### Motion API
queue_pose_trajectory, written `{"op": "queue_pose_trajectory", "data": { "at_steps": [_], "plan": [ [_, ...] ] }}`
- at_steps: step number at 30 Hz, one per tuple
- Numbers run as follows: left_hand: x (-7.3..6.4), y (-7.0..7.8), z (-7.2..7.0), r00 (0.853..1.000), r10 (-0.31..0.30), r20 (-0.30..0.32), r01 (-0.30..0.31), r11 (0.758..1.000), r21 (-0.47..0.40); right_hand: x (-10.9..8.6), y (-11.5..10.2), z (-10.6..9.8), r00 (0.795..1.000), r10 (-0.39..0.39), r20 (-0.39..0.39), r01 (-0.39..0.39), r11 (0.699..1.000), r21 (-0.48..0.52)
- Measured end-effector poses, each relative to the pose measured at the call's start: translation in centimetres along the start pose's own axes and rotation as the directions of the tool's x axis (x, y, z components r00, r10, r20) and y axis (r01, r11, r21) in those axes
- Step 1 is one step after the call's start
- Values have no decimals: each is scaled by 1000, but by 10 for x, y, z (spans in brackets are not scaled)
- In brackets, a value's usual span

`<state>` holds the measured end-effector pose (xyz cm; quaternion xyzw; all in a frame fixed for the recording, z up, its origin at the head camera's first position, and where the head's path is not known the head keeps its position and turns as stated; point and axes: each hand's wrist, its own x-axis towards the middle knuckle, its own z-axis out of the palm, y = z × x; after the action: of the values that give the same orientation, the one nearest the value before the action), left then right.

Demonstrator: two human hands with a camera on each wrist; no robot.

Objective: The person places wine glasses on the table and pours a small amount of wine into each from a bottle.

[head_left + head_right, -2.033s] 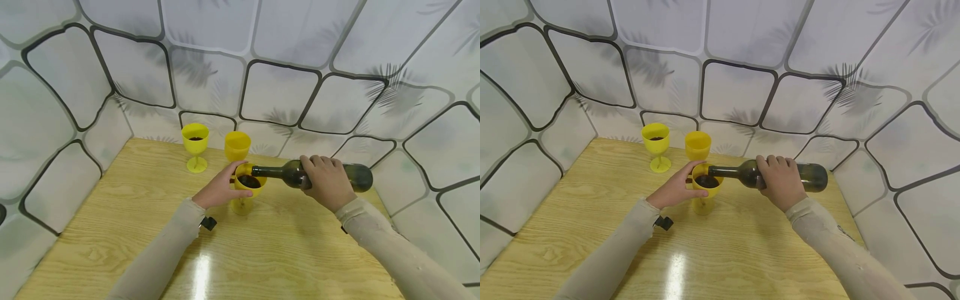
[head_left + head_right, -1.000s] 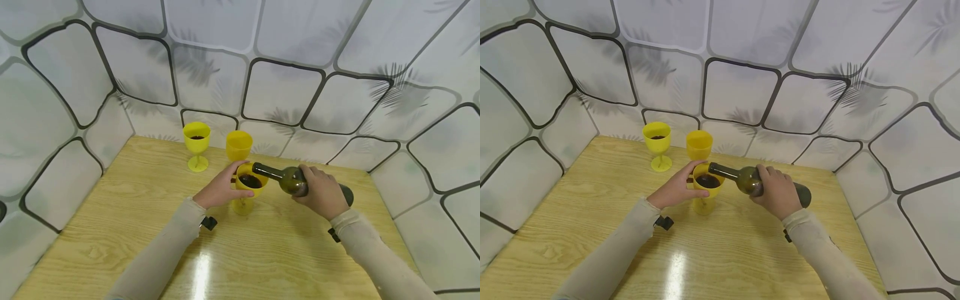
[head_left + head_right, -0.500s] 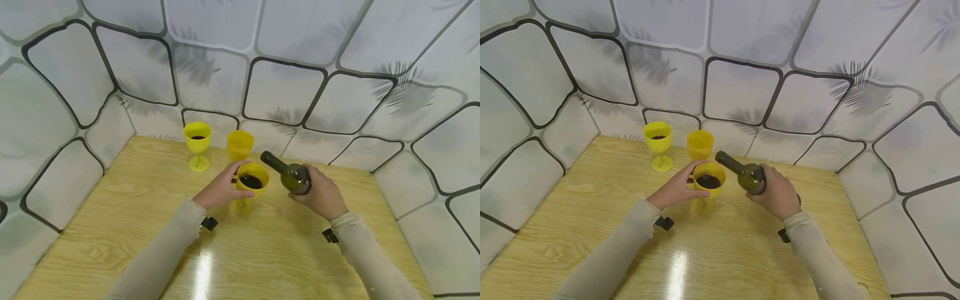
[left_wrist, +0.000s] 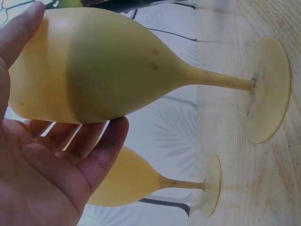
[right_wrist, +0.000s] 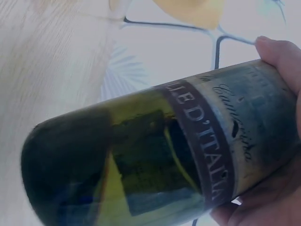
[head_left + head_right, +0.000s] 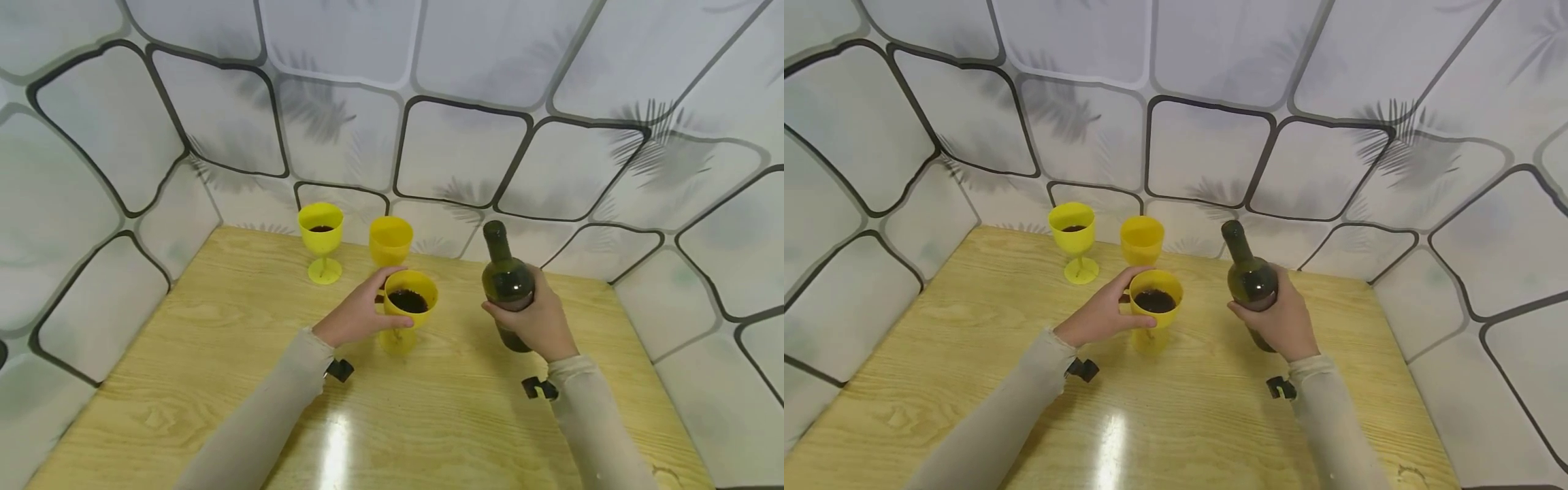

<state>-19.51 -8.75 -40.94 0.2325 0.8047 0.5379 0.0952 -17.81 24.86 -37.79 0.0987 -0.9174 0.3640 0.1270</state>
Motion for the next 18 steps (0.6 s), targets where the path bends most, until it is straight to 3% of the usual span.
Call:
{"op": "queue_pose_trajectory", "data": {
  "at_steps": [9, 18],
  "plan": [
    [0, -2, 1, 1000, 0, -9, 0, 1000, 13, -10, 19, -7, 982, 122, -143, -103, 985, 135],
    [-1, -1, 1, 1000, 4, -6, -4, 1000, 3, -14, 35, -15, 933, 250, -258, -189, 953, 237]
  ]
}}
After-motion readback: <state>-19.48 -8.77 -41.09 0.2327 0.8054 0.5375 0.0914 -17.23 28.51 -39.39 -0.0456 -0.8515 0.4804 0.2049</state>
